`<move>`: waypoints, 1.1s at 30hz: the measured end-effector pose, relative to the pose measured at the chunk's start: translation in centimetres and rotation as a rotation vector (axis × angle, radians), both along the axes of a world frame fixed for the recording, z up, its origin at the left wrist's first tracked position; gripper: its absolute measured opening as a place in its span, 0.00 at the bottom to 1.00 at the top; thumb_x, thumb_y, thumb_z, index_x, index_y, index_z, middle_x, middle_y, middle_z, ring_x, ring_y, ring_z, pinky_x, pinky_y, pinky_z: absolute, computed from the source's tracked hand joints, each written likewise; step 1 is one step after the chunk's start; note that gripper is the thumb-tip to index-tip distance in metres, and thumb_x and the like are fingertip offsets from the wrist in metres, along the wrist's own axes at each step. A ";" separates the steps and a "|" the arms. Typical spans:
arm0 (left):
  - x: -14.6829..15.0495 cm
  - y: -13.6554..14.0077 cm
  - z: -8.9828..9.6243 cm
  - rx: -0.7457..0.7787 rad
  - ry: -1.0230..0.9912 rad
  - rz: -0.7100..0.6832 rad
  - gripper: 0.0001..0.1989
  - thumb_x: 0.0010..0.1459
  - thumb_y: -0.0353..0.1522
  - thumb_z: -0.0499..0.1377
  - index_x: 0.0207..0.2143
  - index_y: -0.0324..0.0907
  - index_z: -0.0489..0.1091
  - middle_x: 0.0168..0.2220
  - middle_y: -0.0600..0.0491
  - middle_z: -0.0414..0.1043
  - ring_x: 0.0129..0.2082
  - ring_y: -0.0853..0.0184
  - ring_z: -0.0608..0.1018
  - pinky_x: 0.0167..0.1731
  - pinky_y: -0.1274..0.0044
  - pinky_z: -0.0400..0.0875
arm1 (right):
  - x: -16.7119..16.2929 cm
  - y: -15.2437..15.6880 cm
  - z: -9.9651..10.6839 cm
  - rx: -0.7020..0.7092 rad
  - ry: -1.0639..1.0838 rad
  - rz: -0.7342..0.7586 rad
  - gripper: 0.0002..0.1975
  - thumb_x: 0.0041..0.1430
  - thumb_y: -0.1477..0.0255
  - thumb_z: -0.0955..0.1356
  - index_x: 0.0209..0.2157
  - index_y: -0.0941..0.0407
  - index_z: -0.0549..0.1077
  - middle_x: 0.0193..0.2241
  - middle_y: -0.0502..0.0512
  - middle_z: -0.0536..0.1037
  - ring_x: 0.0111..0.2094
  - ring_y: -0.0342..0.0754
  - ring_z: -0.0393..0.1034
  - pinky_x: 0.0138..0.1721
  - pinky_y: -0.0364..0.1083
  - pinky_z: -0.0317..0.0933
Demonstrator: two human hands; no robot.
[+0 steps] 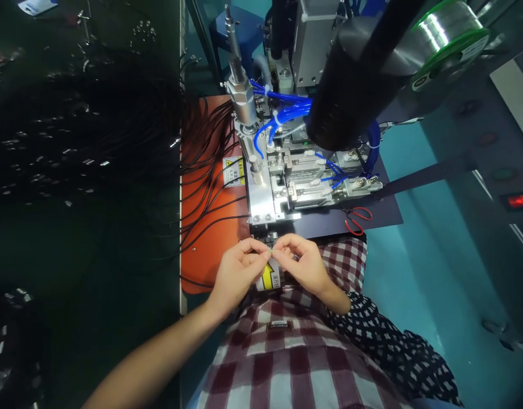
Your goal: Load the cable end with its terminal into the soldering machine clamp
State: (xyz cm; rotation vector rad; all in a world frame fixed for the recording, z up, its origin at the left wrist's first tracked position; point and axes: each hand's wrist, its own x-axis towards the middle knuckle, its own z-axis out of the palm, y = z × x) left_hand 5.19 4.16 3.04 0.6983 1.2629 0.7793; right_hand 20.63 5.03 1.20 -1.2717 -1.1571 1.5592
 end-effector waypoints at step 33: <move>-0.1 -0.4 -0.4 0.029 -0.038 -0.043 0.11 0.58 0.38 0.62 0.31 0.39 0.66 0.13 0.63 0.57 0.14 0.79 0.58 0.17 0.84 0.51 | 0.0 -0.1 0.5 -0.088 0.060 -0.007 0.07 0.52 0.69 0.71 0.30 0.58 0.73 0.21 0.47 0.69 0.21 0.40 0.62 0.24 0.41 0.57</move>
